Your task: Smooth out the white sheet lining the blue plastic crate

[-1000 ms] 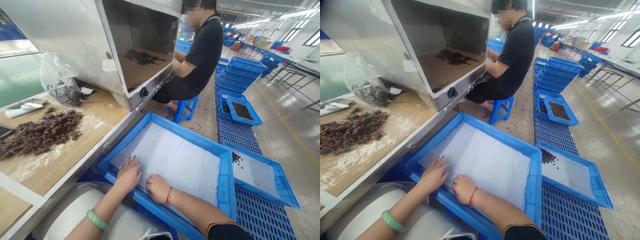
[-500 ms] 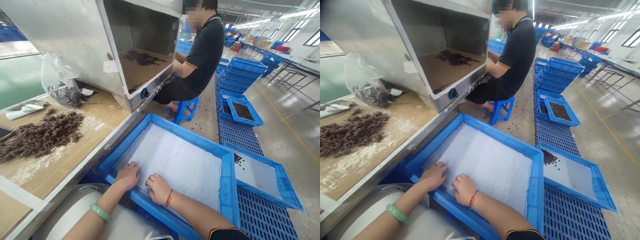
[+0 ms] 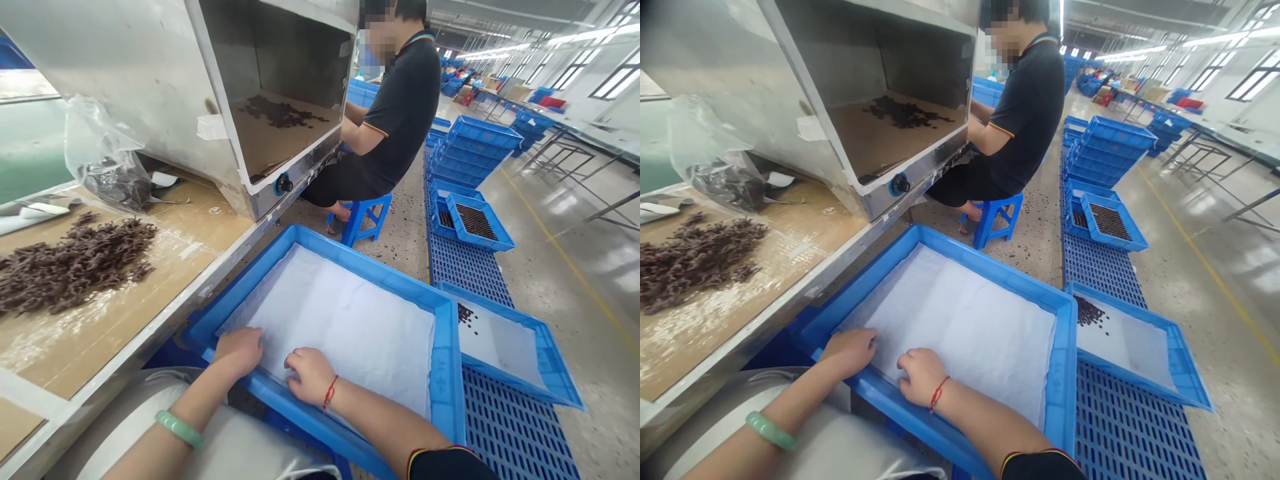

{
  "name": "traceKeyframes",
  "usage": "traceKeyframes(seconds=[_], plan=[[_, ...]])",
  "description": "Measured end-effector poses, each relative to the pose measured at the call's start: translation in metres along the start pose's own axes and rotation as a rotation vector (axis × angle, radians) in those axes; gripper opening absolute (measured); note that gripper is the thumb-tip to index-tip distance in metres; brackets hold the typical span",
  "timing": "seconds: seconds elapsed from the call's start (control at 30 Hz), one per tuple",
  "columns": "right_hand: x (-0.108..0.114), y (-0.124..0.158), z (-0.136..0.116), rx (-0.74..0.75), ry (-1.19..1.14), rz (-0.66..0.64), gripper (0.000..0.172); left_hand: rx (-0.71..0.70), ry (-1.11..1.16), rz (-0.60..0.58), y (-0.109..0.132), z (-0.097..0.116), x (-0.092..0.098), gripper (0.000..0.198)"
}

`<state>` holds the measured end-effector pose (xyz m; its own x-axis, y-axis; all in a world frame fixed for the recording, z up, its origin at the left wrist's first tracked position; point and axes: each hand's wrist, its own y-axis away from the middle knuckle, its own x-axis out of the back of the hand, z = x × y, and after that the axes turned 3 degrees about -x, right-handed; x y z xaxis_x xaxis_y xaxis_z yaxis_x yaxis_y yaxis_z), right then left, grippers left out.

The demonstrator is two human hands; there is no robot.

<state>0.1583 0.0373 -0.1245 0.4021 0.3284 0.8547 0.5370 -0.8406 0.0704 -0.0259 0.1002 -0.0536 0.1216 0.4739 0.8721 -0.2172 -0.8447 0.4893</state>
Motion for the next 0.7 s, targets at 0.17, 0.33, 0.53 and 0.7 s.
traceKeyframes(seconds=[0.17,0.33,0.53,0.7], plan=[[0.001,-0.007,0.005,0.014,0.152,-0.095,0.031,-0.074,0.025,0.095,-0.003,-0.011,0.001,0.033],[0.008,-0.016,0.007,0.069,0.226,-0.208,0.036,-0.101,0.062,0.157,-0.006,-0.013,-0.004,0.033],[0.010,-0.015,0.000,0.060,0.249,-0.281,0.013,-0.092,0.164,0.210,-0.009,-0.020,-0.004,0.032],[0.013,-0.013,0.000,0.063,0.216,-0.275,0.013,-0.035,0.304,0.302,-0.009,-0.038,0.012,0.036]])
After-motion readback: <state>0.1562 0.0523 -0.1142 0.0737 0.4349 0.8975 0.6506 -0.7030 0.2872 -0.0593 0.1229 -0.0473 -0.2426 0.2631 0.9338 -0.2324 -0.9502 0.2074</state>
